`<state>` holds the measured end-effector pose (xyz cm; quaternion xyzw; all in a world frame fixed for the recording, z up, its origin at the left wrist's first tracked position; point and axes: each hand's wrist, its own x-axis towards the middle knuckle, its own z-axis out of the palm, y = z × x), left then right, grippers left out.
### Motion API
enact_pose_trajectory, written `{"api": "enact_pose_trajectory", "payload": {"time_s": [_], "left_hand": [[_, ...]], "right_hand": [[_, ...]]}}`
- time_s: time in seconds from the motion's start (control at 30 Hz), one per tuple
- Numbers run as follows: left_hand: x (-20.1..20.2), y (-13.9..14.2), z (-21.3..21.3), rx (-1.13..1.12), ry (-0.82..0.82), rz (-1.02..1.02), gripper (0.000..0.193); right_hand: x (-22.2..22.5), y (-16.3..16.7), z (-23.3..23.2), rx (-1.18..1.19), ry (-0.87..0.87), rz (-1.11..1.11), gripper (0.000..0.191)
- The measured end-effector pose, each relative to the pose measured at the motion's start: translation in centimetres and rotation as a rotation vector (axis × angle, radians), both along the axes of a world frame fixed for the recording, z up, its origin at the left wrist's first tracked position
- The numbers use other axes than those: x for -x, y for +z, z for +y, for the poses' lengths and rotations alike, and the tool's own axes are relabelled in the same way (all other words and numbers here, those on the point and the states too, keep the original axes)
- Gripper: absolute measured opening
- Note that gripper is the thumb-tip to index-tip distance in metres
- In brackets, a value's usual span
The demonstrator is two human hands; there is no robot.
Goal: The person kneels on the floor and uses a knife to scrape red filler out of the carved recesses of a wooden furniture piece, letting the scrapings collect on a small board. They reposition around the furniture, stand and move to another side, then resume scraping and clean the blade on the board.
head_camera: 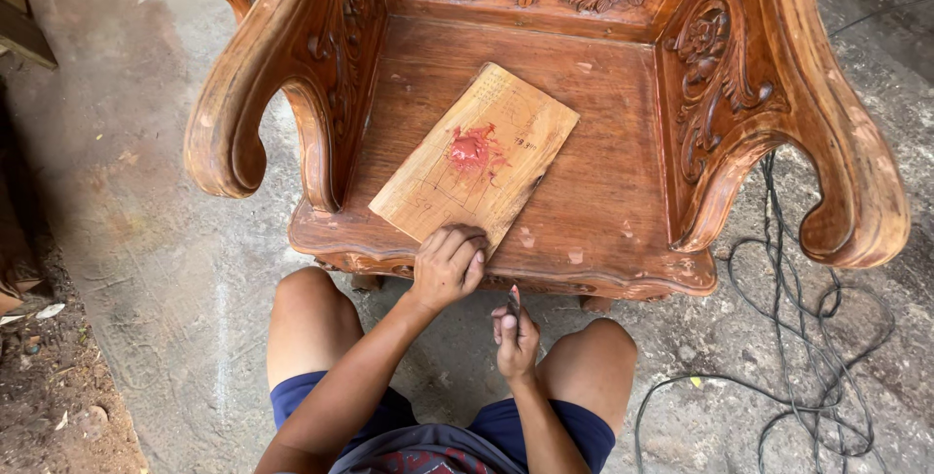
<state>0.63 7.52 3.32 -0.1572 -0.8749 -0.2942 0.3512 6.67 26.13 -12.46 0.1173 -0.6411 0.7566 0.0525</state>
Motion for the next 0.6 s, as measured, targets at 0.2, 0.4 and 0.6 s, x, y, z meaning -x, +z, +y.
{"api": "enact_pose_trajectory", "payload": {"time_s": [0.2,0.4,0.6], "left_hand": [[0.3,0.3,0.5,0.005,0.001,0.025,0.012],[0.5,0.6,1.2,0.01,0.01,0.013,0.013],[1.0,0.6,2.1,0.017,0.013,0.008,0.014]], "right_hand": [[0.9,0.1,0.3,0.033,-0.057,0.046,0.043],[1.1,2.1,0.1,0.075,-0.033,-0.038,0.042],[1.5,5.1,0.4,0.02,-0.073,-0.009,0.033]]}}
